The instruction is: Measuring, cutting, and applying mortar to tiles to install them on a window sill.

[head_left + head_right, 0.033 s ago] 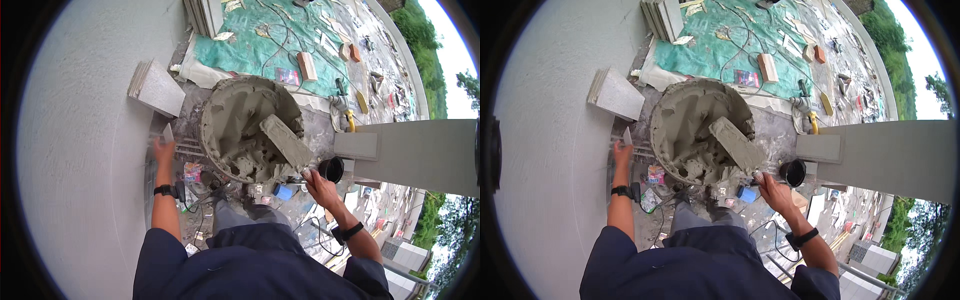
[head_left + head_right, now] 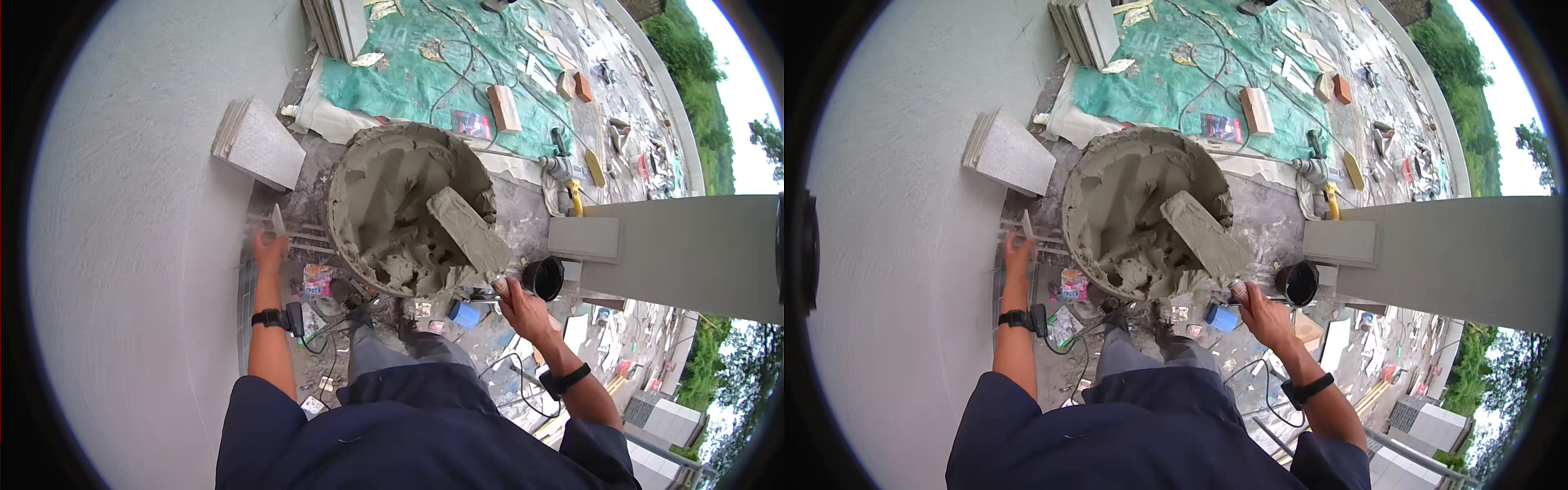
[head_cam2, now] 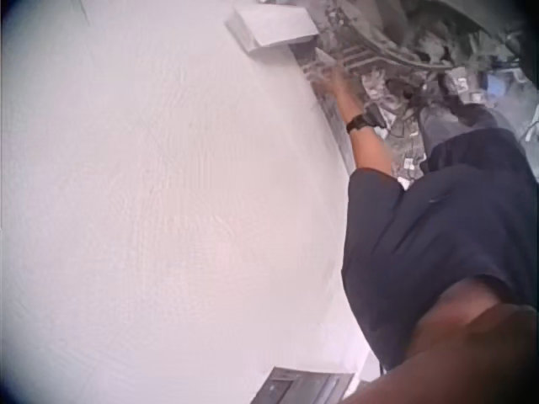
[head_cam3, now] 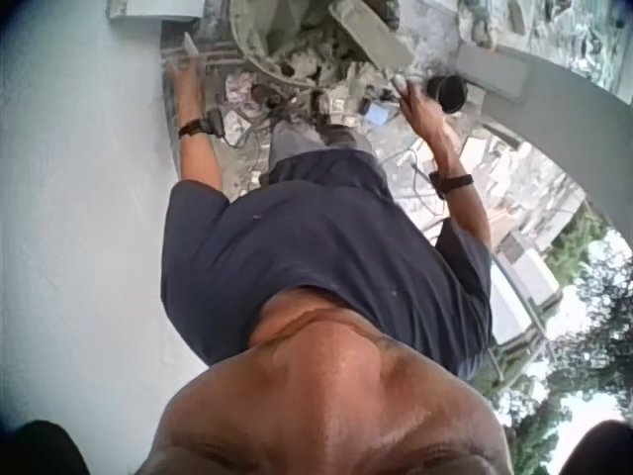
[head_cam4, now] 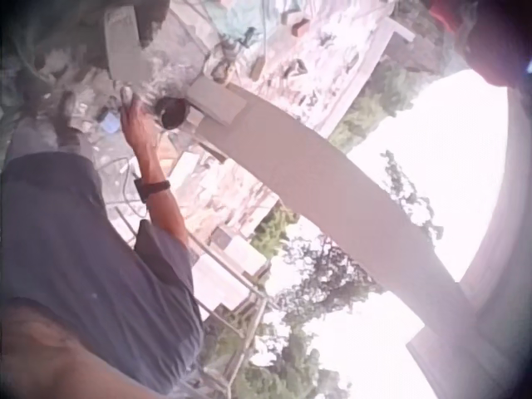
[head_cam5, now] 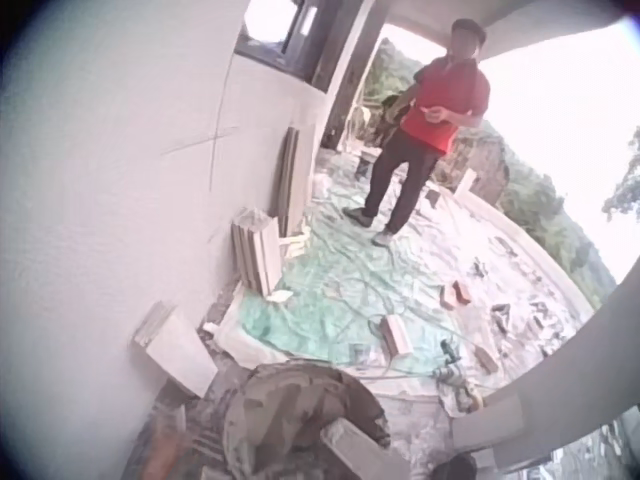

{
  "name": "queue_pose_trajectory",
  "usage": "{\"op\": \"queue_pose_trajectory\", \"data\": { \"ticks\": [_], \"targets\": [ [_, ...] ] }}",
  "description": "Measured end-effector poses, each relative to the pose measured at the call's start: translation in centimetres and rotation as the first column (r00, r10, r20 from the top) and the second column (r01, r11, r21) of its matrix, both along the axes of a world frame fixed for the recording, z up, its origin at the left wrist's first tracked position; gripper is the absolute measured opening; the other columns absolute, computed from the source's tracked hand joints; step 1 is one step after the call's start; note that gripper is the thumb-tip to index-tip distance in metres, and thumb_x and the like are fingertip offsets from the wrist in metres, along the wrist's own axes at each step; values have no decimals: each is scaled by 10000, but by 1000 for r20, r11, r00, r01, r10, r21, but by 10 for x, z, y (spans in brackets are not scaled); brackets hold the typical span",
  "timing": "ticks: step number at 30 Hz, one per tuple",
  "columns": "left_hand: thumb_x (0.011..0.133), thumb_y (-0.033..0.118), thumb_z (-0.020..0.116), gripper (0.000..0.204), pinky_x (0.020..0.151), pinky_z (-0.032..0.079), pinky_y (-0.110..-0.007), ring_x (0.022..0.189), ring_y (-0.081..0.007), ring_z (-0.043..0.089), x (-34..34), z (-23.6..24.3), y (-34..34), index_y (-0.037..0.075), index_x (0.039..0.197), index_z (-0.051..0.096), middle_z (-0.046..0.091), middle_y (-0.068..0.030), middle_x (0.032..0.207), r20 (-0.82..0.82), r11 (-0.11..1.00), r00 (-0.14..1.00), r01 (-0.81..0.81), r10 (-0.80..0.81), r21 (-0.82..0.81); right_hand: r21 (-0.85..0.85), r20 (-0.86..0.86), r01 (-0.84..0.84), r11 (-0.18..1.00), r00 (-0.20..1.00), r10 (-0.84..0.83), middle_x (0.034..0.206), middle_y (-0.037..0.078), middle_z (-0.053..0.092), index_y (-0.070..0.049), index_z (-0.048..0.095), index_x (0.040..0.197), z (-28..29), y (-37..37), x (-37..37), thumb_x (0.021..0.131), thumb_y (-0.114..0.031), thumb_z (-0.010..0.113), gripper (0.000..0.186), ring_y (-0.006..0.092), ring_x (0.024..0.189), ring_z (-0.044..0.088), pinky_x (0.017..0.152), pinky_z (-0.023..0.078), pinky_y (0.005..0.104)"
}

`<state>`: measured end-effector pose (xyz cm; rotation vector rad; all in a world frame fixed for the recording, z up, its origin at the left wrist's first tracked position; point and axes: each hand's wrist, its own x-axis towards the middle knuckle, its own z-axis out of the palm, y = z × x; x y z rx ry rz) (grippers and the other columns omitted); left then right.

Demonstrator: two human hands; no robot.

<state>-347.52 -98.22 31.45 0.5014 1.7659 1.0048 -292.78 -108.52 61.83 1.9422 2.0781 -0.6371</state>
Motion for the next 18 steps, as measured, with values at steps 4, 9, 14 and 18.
{"op": "queue_pose_trajectory", "data": {
  "ticks": [4,9,14,18],
  "targets": [
    [802,295,720,651,762,535,-420,1080,-210,600,32,104,-85,173,1384,457,604,-56,1201,696,976,715,-193,68,102,79,-8,-85,993,996,86,917,202,685,-83,430,1264,-2,-28,40,898,-213,629,436,401,751,666,593,511,476],
    [803,357,729,694,916,510,-449,1168,-275,580,63,197,-160,101,1390,462,560,-145,1331,771,884,633,-325,-61,337,69,39,-184,981,983,181,864,206,679,-75,409,1337,24,-65,138,846,-141,640,547,408,717,665,564,515,484],
    [748,318,769,817,980,488,-455,1175,-314,579,77,262,-251,116,1448,399,517,-242,1369,730,818,679,-370,-85,440,22,-459,-127,992,880,123,746,135,604,-16,493,1188,43,-53,152,794,-64,621,418,275,598,619,529,464,387],
    [752,292,769,816,989,484,-462,1171,-309,586,92,265,-324,123,1453,388,530,-230,1361,690,802,724,-417,9,427,-245,-774,33,969,596,-216,647,5,523,-57,511,915,45,13,87,888,-178,592,147,84,473,477,432,373,262]
  ]
}}
